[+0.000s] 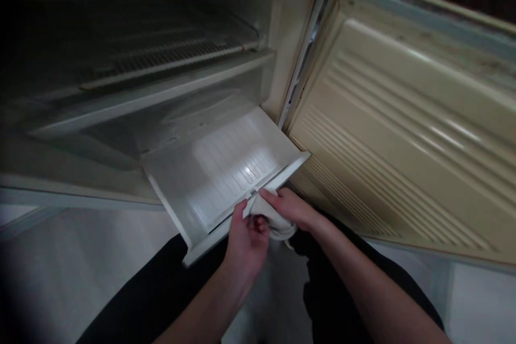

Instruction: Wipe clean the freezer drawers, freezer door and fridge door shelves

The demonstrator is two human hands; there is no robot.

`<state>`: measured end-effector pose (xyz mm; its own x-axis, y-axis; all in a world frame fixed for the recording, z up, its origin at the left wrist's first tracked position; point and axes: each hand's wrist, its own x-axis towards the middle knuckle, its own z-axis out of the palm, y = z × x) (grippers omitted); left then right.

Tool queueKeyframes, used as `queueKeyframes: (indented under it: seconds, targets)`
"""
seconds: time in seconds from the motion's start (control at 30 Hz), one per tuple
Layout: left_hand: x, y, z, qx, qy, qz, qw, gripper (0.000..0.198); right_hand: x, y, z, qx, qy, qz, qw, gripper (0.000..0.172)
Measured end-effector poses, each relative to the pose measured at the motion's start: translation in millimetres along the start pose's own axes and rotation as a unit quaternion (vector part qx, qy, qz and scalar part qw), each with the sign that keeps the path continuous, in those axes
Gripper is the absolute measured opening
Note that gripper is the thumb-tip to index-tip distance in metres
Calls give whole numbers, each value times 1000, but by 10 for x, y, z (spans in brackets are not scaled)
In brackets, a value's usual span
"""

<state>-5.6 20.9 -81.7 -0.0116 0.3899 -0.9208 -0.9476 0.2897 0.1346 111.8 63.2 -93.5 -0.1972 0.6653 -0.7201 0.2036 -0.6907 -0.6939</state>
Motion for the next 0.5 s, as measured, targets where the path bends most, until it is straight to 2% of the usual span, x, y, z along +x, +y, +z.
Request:
queueKeyframes:
  seconds: [0.07, 0.1, 0.2, 0.3, 0.37, 0.43, 0.5]
  targets:
    - [48, -19, -23, -1, 2, -12, 1000, 21, -91, -168, -185, -67, -48, 2, 997, 50]
    - [67, -35, -37, -1, 7, -8, 1000, 24, -130, -258, -260, -62, -61, -1, 996, 49]
    - [84, -100, -75, 21, -14, -18, 1000, 31, -168, -499, -338, 52, -30, -50, 997, 49]
    - [49, -155, -90, 23, -62, 13, 998, 26, -73, -681, -216, 193, 23, -142, 971, 38]
    - [15, -164, -83, 13, -58, 49, 997, 22, 16, -776, -99, 250, 27, -174, 952, 26]
    - [-16, -150, -69, 15, -43, 41, 998, 25, 97, -841, -9, 295, 25, -166, 941, 20]
    - [-37, -123, -59, 18, -36, 20, 999, 29, 185, -861, 37, 327, 24, -147, 933, 23]
